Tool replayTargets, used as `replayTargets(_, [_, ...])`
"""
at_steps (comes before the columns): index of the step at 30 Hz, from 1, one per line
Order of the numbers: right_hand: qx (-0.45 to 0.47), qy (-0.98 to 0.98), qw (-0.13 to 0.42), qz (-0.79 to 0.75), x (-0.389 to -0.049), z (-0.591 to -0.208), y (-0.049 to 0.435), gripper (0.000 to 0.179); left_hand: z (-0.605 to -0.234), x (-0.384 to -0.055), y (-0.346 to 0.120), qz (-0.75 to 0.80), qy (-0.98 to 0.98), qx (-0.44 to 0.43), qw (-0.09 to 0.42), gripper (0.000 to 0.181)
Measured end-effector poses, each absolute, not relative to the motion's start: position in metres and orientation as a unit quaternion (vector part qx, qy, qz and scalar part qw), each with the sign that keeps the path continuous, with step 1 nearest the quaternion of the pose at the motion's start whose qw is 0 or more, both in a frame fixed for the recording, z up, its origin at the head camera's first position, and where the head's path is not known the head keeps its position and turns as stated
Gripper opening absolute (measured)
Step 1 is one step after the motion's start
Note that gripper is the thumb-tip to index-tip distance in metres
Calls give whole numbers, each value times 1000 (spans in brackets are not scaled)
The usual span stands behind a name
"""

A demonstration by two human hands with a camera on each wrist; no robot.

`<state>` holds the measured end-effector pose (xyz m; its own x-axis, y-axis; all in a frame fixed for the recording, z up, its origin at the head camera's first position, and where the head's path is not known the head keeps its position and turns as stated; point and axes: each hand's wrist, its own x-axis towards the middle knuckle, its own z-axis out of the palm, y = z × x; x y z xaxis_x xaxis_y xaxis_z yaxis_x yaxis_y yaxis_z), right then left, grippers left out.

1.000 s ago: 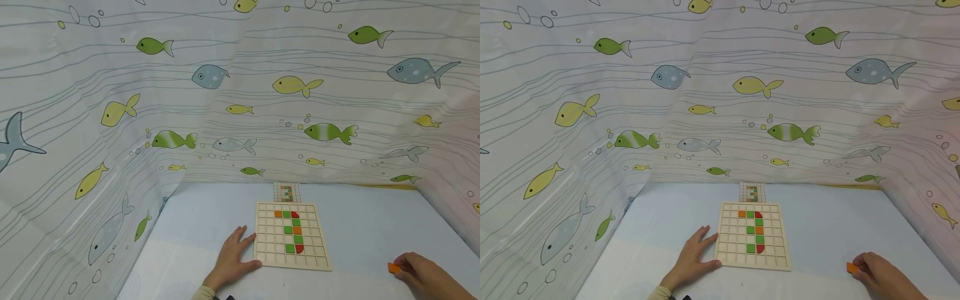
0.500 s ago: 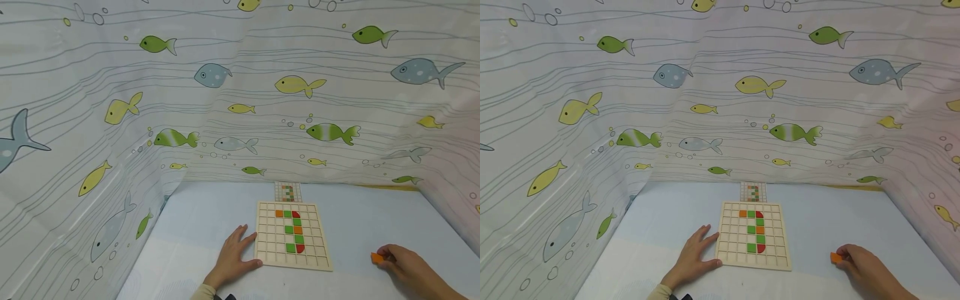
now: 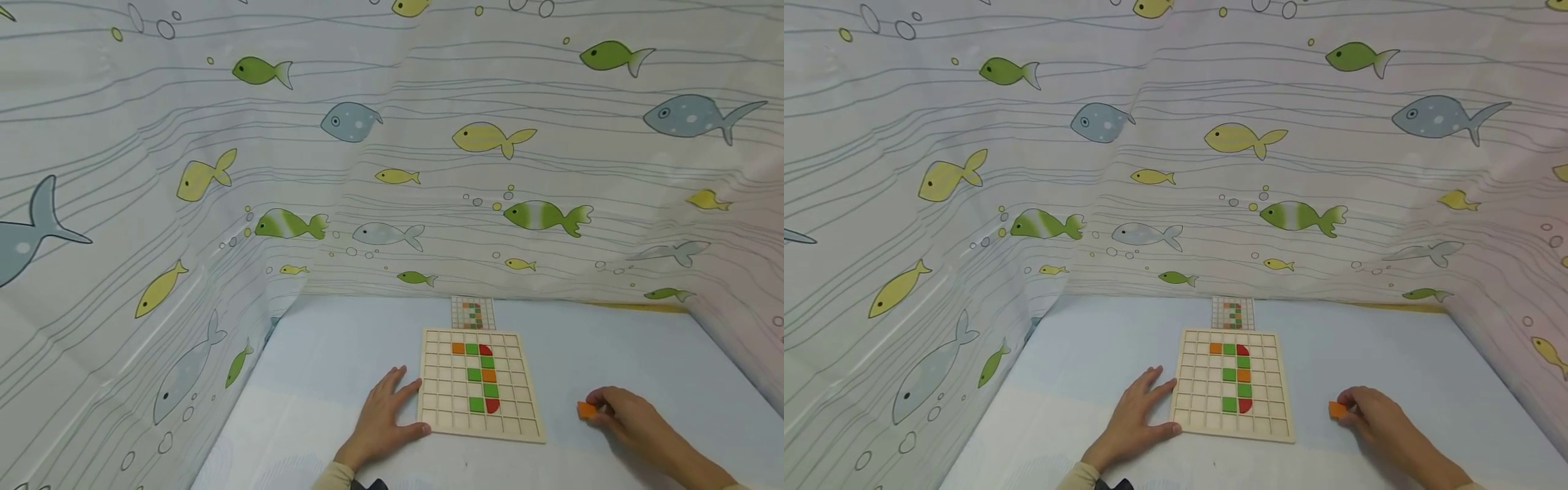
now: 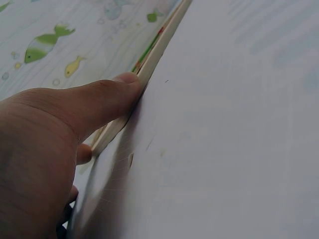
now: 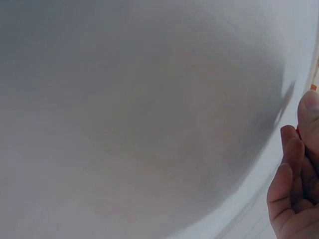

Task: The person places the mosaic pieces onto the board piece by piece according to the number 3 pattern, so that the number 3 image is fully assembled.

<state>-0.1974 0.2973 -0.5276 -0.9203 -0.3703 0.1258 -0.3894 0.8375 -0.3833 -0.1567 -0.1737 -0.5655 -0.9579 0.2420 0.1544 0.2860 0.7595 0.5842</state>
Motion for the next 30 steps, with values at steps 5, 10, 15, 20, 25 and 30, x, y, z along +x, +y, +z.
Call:
replayTargets(5, [209,-952,13,222,-200,-526,283,25,-564,-156,-173,-321,-937,-138,27,80])
replayTargets(10, [235,-943,43,231,-201,-531,268,25,-566,-157,-174,-320,-937,-138,21,80])
replayTargets(15, [263,-934,57,236,-204,-528,252,24,-566,-157,-173,-317,-938,-136,19,80])
replayTargets(20, [270,-933,46,232,-209,-520,236,24,-562,-156,-173,-320,-938,-134,19,81])
replayTargets(25, [281,-929,45,235,-214,-515,223,24,-559,-155,-173,-323,-937,-133,20,81])
replayTargets(30, [313,-915,61,246,-218,-515,211,22,-560,-156,-173,-324,-937,-132,22,81])
